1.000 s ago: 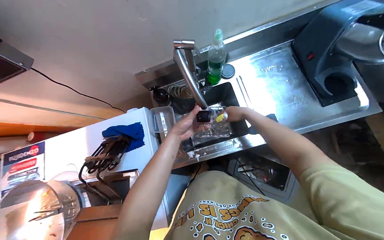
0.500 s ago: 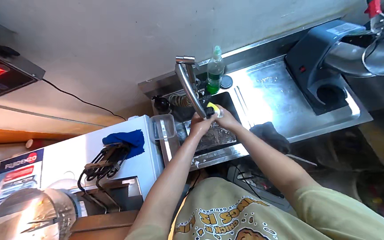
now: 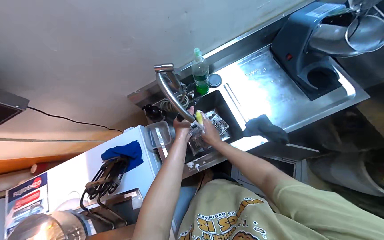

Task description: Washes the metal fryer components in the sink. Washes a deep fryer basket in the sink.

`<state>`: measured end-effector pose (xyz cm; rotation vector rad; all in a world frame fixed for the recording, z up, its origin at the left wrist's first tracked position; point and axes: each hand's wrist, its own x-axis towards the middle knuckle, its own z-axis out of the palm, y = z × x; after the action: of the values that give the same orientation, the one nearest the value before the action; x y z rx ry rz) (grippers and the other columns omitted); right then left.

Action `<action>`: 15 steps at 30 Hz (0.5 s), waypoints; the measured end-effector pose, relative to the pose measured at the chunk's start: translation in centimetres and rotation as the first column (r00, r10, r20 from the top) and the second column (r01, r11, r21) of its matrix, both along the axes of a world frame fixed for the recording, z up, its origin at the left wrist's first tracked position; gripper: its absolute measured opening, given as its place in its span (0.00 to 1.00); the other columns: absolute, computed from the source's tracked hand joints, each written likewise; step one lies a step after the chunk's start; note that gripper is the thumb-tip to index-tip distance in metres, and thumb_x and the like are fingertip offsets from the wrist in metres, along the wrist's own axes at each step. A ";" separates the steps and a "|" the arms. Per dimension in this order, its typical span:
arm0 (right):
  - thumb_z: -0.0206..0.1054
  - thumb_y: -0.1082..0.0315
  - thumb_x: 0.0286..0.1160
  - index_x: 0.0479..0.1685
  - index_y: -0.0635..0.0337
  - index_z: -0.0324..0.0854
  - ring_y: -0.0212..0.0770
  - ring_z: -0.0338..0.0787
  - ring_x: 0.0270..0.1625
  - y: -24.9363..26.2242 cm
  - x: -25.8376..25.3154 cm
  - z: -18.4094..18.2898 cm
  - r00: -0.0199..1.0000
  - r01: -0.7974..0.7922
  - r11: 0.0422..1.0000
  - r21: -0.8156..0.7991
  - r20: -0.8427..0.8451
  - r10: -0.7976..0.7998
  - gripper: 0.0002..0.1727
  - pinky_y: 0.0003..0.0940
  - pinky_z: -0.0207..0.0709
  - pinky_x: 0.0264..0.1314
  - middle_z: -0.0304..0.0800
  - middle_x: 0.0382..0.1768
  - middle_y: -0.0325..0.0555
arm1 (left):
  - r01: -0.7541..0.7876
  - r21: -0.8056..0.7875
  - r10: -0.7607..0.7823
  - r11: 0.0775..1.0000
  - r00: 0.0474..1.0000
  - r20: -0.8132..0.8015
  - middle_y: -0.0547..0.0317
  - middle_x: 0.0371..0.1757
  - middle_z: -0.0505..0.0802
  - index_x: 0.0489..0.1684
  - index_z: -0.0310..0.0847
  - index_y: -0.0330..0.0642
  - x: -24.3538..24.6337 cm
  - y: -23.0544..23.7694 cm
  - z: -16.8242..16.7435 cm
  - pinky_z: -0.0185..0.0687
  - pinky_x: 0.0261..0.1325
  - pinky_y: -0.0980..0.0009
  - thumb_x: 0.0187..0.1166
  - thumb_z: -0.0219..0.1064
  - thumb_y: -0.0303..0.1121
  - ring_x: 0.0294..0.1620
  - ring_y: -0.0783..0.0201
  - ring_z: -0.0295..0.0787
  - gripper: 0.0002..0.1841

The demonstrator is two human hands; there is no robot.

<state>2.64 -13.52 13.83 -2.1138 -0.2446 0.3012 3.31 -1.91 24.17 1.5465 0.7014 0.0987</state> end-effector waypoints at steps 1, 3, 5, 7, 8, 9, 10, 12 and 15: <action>0.71 0.80 0.67 0.95 0.57 0.54 0.65 0.75 0.84 -1.6 0.7 -0.9 0.999 -0.033 0.994 -0.100 0.023 0.036 0.49 0.69 0.74 0.78 0.60 0.92 0.57 | 0.003 -0.003 -0.003 1.000 0.999 -0.038 0.51 0.55 0.92 0.62 0.82 0.36 0.1 0.4 0.4 0.85 0.57 0.64 0.75 0.78 0.43 0.52 0.66 0.88 0.24; 0.73 0.80 0.61 0.95 0.56 0.56 0.65 0.71 0.87 -4.2 1.3 -2.9 0.995 -0.027 0.962 -0.271 0.086 0.052 0.52 0.70 0.68 0.82 0.57 0.94 0.54 | 0.014 -0.006 -0.014 1.000 0.998 -0.068 0.47 0.61 0.91 0.67 0.80 0.35 0.5 1.0 0.3 0.86 0.63 0.58 0.75 0.78 0.45 0.60 0.60 0.88 0.28; 0.74 0.79 0.61 0.95 0.56 0.55 0.67 0.69 0.88 -4.7 0.1 -3.6 0.993 -0.096 0.933 -0.346 0.034 0.114 0.52 0.72 0.66 0.83 0.55 0.94 0.56 | 0.011 -0.023 -0.012 1.000 0.999 -0.052 0.48 0.62 0.91 0.67 0.80 0.35 0.7 0.9 -0.1 0.84 0.65 0.58 0.73 0.80 0.45 0.62 0.60 0.87 0.29; 0.68 0.70 0.76 0.87 0.59 0.68 0.64 0.74 0.84 -3.4 -1.6 -3.1 0.943 -0.320 0.880 -0.351 -0.033 0.330 0.35 0.66 0.70 0.82 0.64 0.90 0.55 | 0.033 -0.038 -0.033 0.999 0.999 -0.005 0.48 0.61 0.91 0.66 0.81 0.35 1.2 0.5 -0.3 0.83 0.67 0.59 0.72 0.81 0.44 0.63 0.61 0.87 0.29; 0.64 0.64 0.81 0.80 0.59 0.76 0.61 0.77 0.82 -2.7 -2.0 -3.0 0.908 -0.402 0.843 -0.356 -0.036 0.418 0.27 0.62 0.72 0.81 0.70 0.87 0.54 | 0.051 -0.040 -0.051 0.998 0.999 -0.002 0.48 0.62 0.91 0.66 0.80 0.34 1.2 0.2 -0.3 0.82 0.69 0.58 0.71 0.81 0.43 0.63 0.61 0.87 0.29; 0.63 0.60 0.84 0.72 0.60 0.82 0.59 0.78 0.81 -2.6 -1.6 -2.7 0.891 -0.426 0.828 -0.365 -0.010 0.454 0.22 0.60 0.73 0.81 0.75 0.82 0.55 | 0.069 -0.036 -0.069 0.997 0.998 -0.010 0.47 0.61 0.90 0.65 0.80 0.34 1.4 0.0 -0.3 0.81 0.69 0.57 0.71 0.81 0.44 0.63 0.60 0.86 0.29; 0.65 0.58 0.83 0.64 0.61 0.86 0.60 0.79 0.80 -3.1 -0.7 -2.3 0.893 -0.402 0.837 -0.371 0.041 0.447 0.19 0.61 0.72 0.81 0.80 0.78 0.56 | 0.078 -0.027 -0.079 0.997 0.997 -0.026 0.47 0.60 0.91 0.64 0.82 0.35 1.7 -0.2 -0.4 0.82 0.67 0.56 0.71 0.81 0.45 0.62 0.59 0.87 0.29; 0.75 0.62 0.73 0.58 0.64 0.88 0.63 0.80 0.77 -5.2 0.8 -2.8 0.934 -0.240 0.896 -0.374 0.163 0.318 0.19 0.65 0.72 0.79 0.84 0.73 0.60 | 0.084 -0.023 -0.085 0.996 0.995 -0.058 0.46 0.62 0.90 0.67 0.81 0.36 1.7 -0.4 -1.0 0.82 0.66 0.54 0.70 0.82 0.46 0.63 0.56 0.86 0.31; 0.79 0.65 0.60 0.56 0.68 0.86 0.68 0.76 0.79 -5.6 0.8 -3.4 0.982 -0.043 0.931 -0.362 0.156 0.106 0.24 0.69 0.69 0.79 0.79 0.75 0.65 | 0.067 -0.007 -0.067 0.998 0.992 -0.110 0.43 0.71 0.86 0.74 0.75 0.36 2.1 -1.1 -0.9 0.79 0.72 0.51 0.69 0.82 0.49 0.72 0.53 0.82 0.38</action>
<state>3.40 -19.16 10.39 -2.5004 -0.3985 0.2179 5.43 -3.00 23.23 1.5796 0.7350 -0.0382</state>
